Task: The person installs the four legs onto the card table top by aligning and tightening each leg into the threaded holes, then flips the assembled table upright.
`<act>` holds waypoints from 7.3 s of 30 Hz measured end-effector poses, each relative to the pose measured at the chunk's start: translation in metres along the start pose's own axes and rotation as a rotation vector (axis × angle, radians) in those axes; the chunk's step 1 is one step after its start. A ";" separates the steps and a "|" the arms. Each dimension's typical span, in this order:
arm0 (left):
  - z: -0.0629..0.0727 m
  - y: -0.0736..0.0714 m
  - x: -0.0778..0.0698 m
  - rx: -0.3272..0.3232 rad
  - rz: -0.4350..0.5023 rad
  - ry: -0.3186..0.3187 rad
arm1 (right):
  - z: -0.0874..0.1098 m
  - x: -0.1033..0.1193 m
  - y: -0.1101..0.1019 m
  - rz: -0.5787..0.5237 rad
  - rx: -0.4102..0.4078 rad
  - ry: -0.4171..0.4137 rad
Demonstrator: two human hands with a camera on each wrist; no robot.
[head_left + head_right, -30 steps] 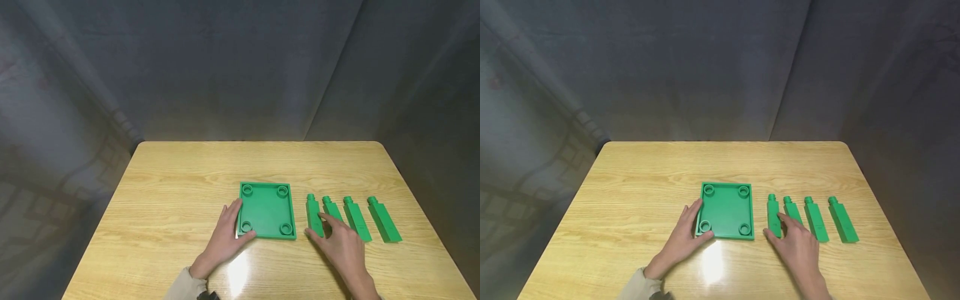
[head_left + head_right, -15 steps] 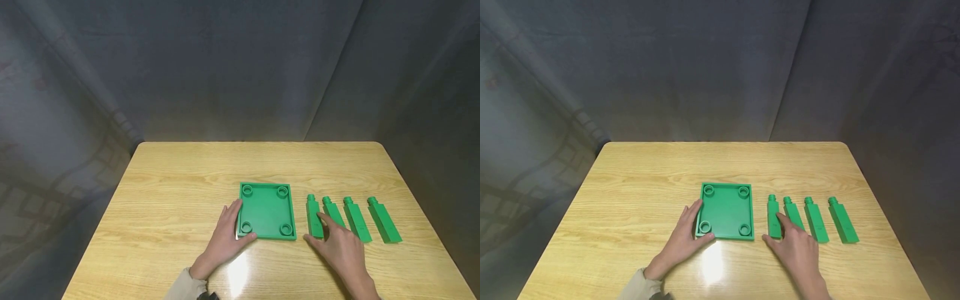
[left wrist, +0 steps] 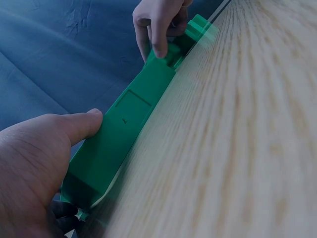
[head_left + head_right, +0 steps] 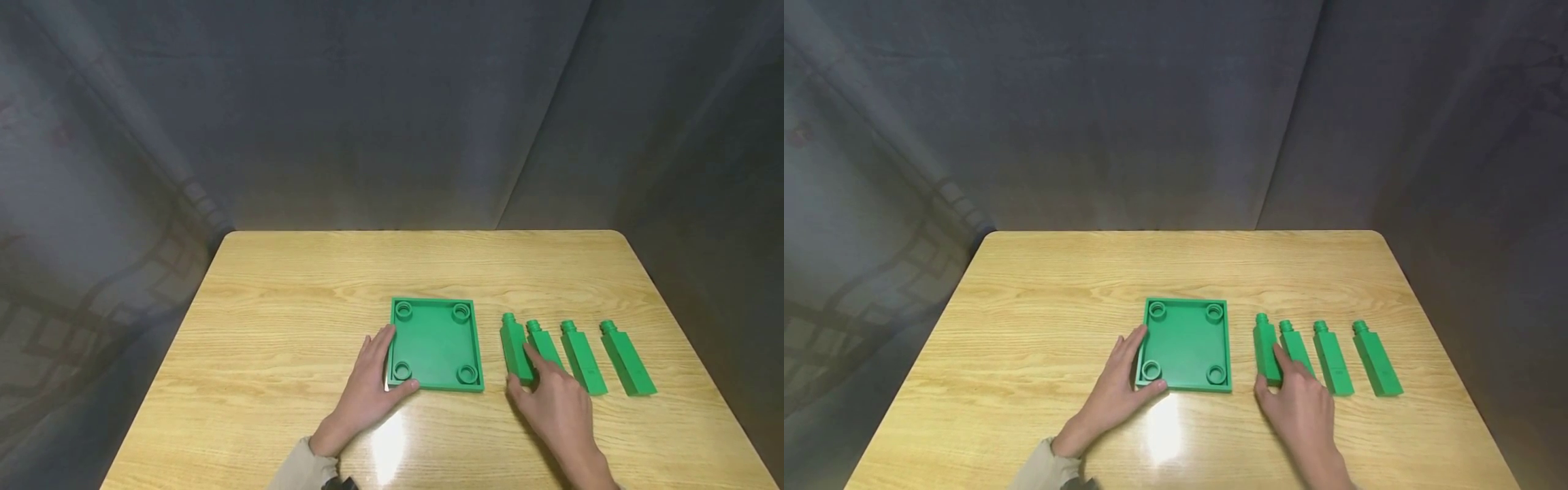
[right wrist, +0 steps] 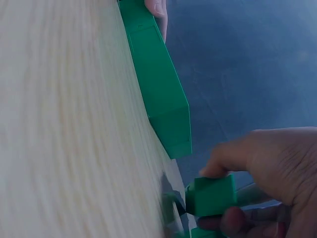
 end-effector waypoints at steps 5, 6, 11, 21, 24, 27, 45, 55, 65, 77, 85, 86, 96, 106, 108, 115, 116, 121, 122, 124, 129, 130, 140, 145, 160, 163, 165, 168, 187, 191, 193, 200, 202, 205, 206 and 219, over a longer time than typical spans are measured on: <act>0.001 -0.001 -0.002 -0.008 -0.002 0.011 | 0.000 -0.001 -0.012 -0.014 -0.102 0.016; 0.001 -0.001 -0.003 -0.008 -0.005 0.012 | 0.000 -0.002 -0.014 -0.013 -0.118 0.016; 0.001 -0.001 -0.003 -0.014 -0.012 0.018 | -0.001 -0.005 -0.021 -0.015 -0.190 -0.001; 0.000 0.000 -0.001 0.004 0.016 0.005 | -0.003 -0.017 -0.032 -0.215 -0.299 0.074; -0.001 0.000 -0.002 0.000 0.011 0.016 | -0.004 -0.022 -0.031 -0.366 -0.324 0.104; 0.000 0.000 -0.002 -0.001 0.008 0.024 | -0.004 -0.025 -0.029 -0.491 -0.334 0.125; 0.001 -0.001 -0.003 -0.021 0.006 0.039 | -0.023 -0.011 -0.048 -0.722 -0.371 0.038; 0.000 0.000 -0.002 -0.020 0.014 0.047 | -0.050 0.026 -0.061 -0.724 -0.347 -0.157; 0.000 0.000 -0.002 -0.019 0.021 0.039 | -0.078 0.067 -0.052 -0.800 -0.297 -0.226; 0.000 -0.002 -0.004 -0.029 0.018 0.045 | -0.104 0.116 -0.027 -0.908 -0.195 -0.323; -0.001 -0.001 -0.002 -0.021 0.024 0.043 | -0.118 0.138 -0.003 -0.932 -0.152 -0.339; -0.001 -0.001 -0.001 -0.015 0.022 0.036 | -0.119 0.140 -0.001 -0.934 -0.148 -0.333; -0.002 0.000 -0.002 0.011 0.032 0.021 | -0.126 0.154 0.030 -0.909 -0.060 -0.315; -0.001 0.000 -0.003 -0.007 0.024 0.041 | -0.121 0.161 0.056 -0.881 0.004 -0.359; -0.001 0.000 -0.002 -0.003 0.020 0.042 | -0.121 0.160 0.058 -0.879 0.006 -0.360; -0.001 0.001 -0.001 0.001 0.027 0.039 | -0.121 0.157 0.066 -0.849 0.014 -0.358; -0.001 0.000 -0.002 -0.006 0.027 0.044 | -0.121 0.157 0.067 -0.842 0.017 -0.356; -0.001 0.000 -0.003 0.001 0.028 0.045 | -0.121 0.157 0.075 -0.798 0.045 -0.337; -0.001 0.000 -0.003 0.002 0.028 0.045 | -0.120 0.157 0.076 -0.789 0.054 -0.331; -0.001 0.000 -0.003 0.006 0.028 0.044 | -0.120 0.157 0.079 -0.774 0.071 -0.324; -0.001 0.001 -0.003 0.009 0.026 0.039 | -0.122 0.156 0.081 -0.756 0.101 -0.316; -0.001 0.001 -0.002 0.014 0.029 0.033 | -0.122 0.156 0.081 -0.755 0.104 -0.317; 0.000 0.001 -0.002 0.008 0.029 0.036 | -0.125 0.154 0.079 -0.746 0.163 -0.353; 0.000 0.000 -0.003 0.003 0.030 0.039 | -0.125 0.153 0.080 -0.722 0.193 -0.344; 0.000 0.001 0.000 0.004 0.029 0.037 | -0.127 0.147 0.088 -0.663 0.193 -0.226; 0.000 0.002 0.001 0.005 0.022 0.035 | -0.127 0.144 0.088 -0.660 0.156 -0.188; -0.001 0.002 0.001 0.006 0.021 0.035 | -0.127 0.143 0.088 -0.663 0.142 -0.182; -0.001 0.002 0.000 0.007 0.025 0.034 | -0.127 0.143 0.090 -0.688 0.152 -0.197; -0.001 0.001 -0.002 0.007 0.033 0.041 | -0.120 0.156 0.100 -0.833 0.410 -0.353; -0.001 0.001 -0.003 0.007 0.039 0.046 | -0.122 0.150 0.099 -0.819 0.355 -0.299; -0.001 0.001 -0.003 0.007 0.040 0.047 | -0.124 0.148 0.099 -0.801 0.310 -0.270; -0.001 0.001 -0.001 0.001 0.031 0.047 | -0.124 0.146 0.098 -0.744 0.169 -0.214; -0.001 0.001 -0.001 -0.001 0.033 0.049 | -0.124 0.145 0.098 -0.749 0.163 -0.200; -0.001 0.001 -0.002 0.000 0.034 0.051 | -0.124 0.145 0.100 -0.760 0.188 -0.205; 0.000 0.001 -0.002 0.001 0.033 0.052 | -0.124 0.146 0.101 -0.771 0.203 -0.220; 0.000 0.000 -0.001 -0.003 0.027 0.045 | -0.120 0.160 0.101 -0.987 0.404 -0.372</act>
Point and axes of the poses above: each hand's wrist, its own z-axis away from the middle knuckle, its own y-axis out of the palm, x = y × z, the point moved 10 cm from there along -z, towards the middle knuckle, and after that the axes turned 3 degrees about -z, right-handed, at the moved point
